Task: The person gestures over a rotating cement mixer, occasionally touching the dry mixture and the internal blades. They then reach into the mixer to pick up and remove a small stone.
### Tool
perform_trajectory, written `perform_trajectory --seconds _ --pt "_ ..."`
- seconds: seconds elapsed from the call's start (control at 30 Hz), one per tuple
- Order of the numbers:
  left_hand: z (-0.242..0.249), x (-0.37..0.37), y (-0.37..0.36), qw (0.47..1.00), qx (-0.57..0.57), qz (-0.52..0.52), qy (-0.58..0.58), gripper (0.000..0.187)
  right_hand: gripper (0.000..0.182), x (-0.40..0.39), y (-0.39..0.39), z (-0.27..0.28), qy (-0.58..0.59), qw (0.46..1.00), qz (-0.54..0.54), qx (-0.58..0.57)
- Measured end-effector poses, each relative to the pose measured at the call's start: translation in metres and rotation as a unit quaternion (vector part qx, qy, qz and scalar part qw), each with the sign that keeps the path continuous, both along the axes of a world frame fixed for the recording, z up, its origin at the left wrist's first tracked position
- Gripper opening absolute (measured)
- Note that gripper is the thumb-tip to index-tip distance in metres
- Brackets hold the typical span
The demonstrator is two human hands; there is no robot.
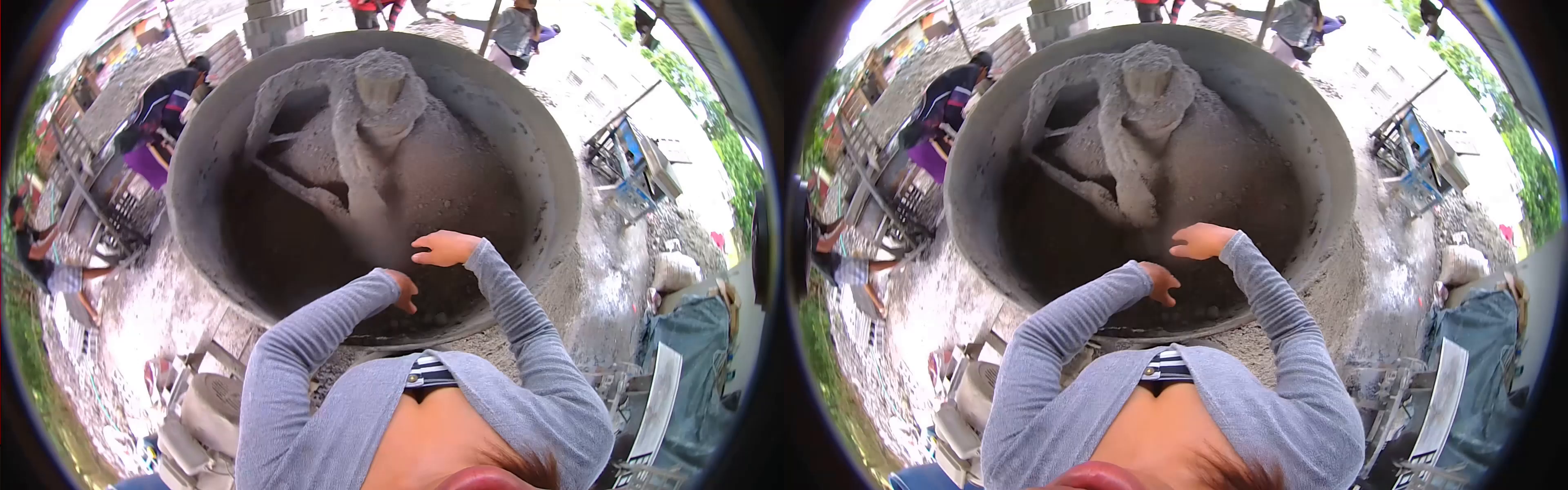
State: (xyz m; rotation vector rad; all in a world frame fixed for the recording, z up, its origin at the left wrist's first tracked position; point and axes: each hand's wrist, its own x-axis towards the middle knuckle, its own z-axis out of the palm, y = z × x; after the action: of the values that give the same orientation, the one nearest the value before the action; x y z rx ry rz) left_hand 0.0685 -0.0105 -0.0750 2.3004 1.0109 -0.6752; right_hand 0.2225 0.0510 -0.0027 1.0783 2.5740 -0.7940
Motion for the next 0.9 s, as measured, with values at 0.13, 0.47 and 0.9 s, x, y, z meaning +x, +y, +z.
perform_trajectory --seconds 0.13,0.47,0.9 --pt "0.019 0.000 0.004 0.999 0.040 0.024 0.019 0.053 0.056 -0.009 -0.006 -0.014 -0.038 0.999 0.028 0.023" --pt "0.037 -0.016 0.010 0.995 0.021 0.094 0.038 0.059 0.047 -0.017 -0.014 -0.014 -0.004 1.000 0.017 -0.006" --pt "0.030 -0.012 0.003 0.994 -0.009 0.106 0.036 0.058 0.041 -0.020 -0.019 -0.017 -0.038 0.998 0.041 -0.028"
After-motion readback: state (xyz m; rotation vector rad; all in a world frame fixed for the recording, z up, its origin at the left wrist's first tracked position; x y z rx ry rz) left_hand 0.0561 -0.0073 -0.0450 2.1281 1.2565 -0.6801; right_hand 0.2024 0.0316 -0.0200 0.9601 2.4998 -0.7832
